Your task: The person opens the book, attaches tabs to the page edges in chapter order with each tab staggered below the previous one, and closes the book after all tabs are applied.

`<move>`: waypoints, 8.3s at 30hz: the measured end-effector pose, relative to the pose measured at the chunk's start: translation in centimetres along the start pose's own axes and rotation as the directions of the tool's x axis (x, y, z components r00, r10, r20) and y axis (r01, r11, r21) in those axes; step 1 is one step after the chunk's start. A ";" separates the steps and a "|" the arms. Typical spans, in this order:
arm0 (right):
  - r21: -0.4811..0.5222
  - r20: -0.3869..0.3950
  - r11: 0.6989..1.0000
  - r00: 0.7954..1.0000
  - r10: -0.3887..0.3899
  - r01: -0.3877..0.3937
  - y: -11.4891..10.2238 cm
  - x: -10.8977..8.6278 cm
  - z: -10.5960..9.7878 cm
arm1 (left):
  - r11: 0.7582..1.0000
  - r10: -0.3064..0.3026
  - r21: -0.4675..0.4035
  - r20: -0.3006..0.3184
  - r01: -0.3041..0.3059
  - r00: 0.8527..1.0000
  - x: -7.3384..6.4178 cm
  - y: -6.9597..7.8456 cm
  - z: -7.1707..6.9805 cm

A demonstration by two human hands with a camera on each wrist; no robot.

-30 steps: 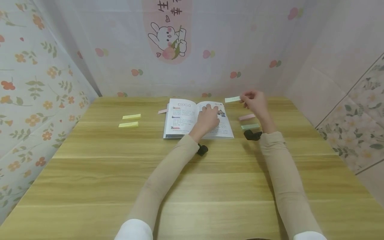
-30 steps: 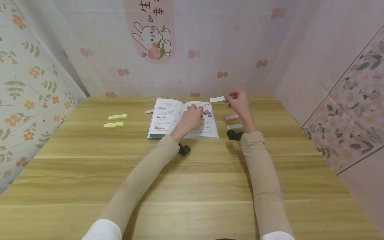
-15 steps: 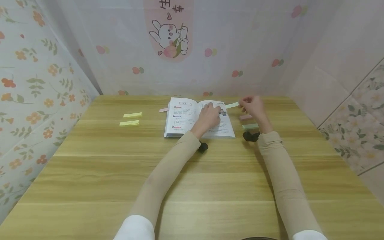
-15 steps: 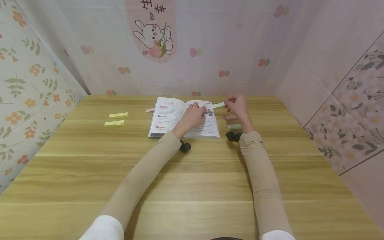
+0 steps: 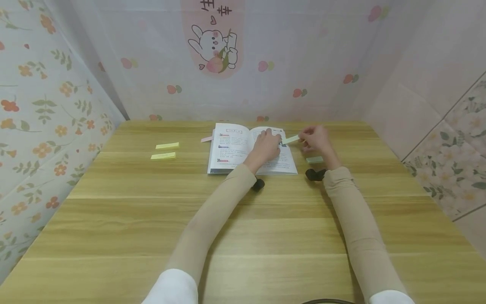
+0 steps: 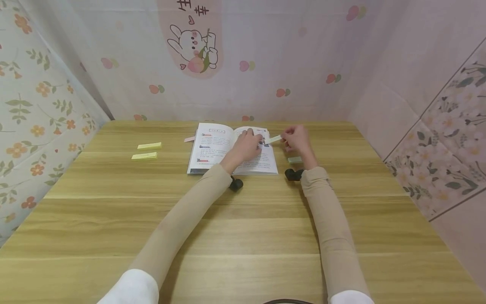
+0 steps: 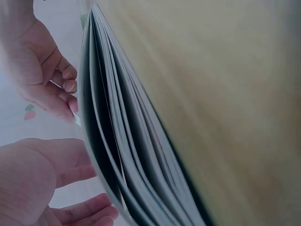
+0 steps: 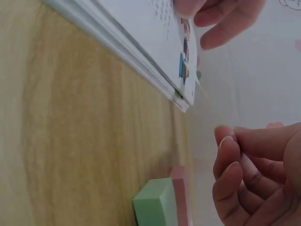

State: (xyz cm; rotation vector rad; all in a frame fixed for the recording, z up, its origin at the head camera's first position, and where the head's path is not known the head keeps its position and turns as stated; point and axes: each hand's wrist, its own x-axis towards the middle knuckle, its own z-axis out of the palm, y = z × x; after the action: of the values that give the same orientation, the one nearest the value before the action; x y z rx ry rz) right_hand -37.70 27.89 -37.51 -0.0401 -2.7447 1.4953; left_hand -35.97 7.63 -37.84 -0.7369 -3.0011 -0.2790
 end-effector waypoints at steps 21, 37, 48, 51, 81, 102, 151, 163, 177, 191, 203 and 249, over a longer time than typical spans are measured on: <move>-0.012 0.018 1.000 1.000 -0.002 0.002 0.5 0.1 0.6 | 0.998 0.051 0.021 0.083 -0.053 0.995 0.1 0.3 -0.1; -0.022 -0.006 1.000 1.000 0.002 -0.002 1.0 0.2 0.3 | 1.000 0.024 0.003 0.132 -0.025 0.991 0.0 0.6 0.1; -0.178 -0.061 0.983 0.996 -0.064 0.052 -0.3 -0.4 0.3 | 1.000 0.001 0.011 0.178 -0.003 0.984 -0.2 0.5 0.0; -0.202 -0.004 0.976 0.997 -0.082 0.079 -0.8 -0.4 0.6 | 1.000 0.004 0.024 0.186 -0.008 0.983 -0.1 0.4 0.1; -0.509 0.401 0.820 0.915 -0.044 0.262 -2.4 -0.7 2.2 | 1.000 -0.009 0.015 0.226 0.006 0.974 -0.1 0.1 -0.1; -0.545 0.367 0.800 0.929 -0.043 0.252 -1.8 -0.6 2.4 | 0.998 0.029 0.043 0.248 -0.041 0.968 -0.3 0.0 -0.3; -0.473 0.450 0.731 0.848 -0.280 0.492 -4.9 -4.7 1.4 | 0.999 0.019 -0.031 0.108 -0.016 0.994 -7.3 -5.2 -5.1; -0.460 0.514 0.705 0.809 -0.285 0.540 -3.8 -6.6 1.0 | 1.000 0.000 -0.005 0.165 0.001 0.986 -9.6 -6.3 -5.0; -0.428 0.564 0.679 0.763 -0.316 0.597 -1.6 -7.5 1.7 | 1.000 -0.013 -0.005 0.219 0.014 0.976 -11.7 -8.0 -4.3; -0.500 0.582 0.649 0.777 -0.239 0.574 -1.2 -7.5 2.2 | 0.996 0.007 -0.088 0.335 0.024 0.942 -12.7 -9.5 -3.5; -0.500 0.581 0.634 0.772 -0.260 0.590 -1.6 -8.0 2.6 | 0.998 -0.013 -0.055 0.361 0.036 0.932 -12.8 -9.3 -3.1; -0.348 0.327 0.790 0.855 -0.402 0.505 -4.4 -9.0 3.2 | 0.998 -0.011 -0.055 0.368 0.034 0.930 -12.8 -9.3 -3.3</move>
State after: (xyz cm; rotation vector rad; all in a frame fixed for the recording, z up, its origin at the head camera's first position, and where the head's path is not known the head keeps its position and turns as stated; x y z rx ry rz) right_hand -28.87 22.60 -35.59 0.7931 -2.8967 0.8060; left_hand -28.90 -6.88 -37.19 -0.8461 -3.3694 -0.2593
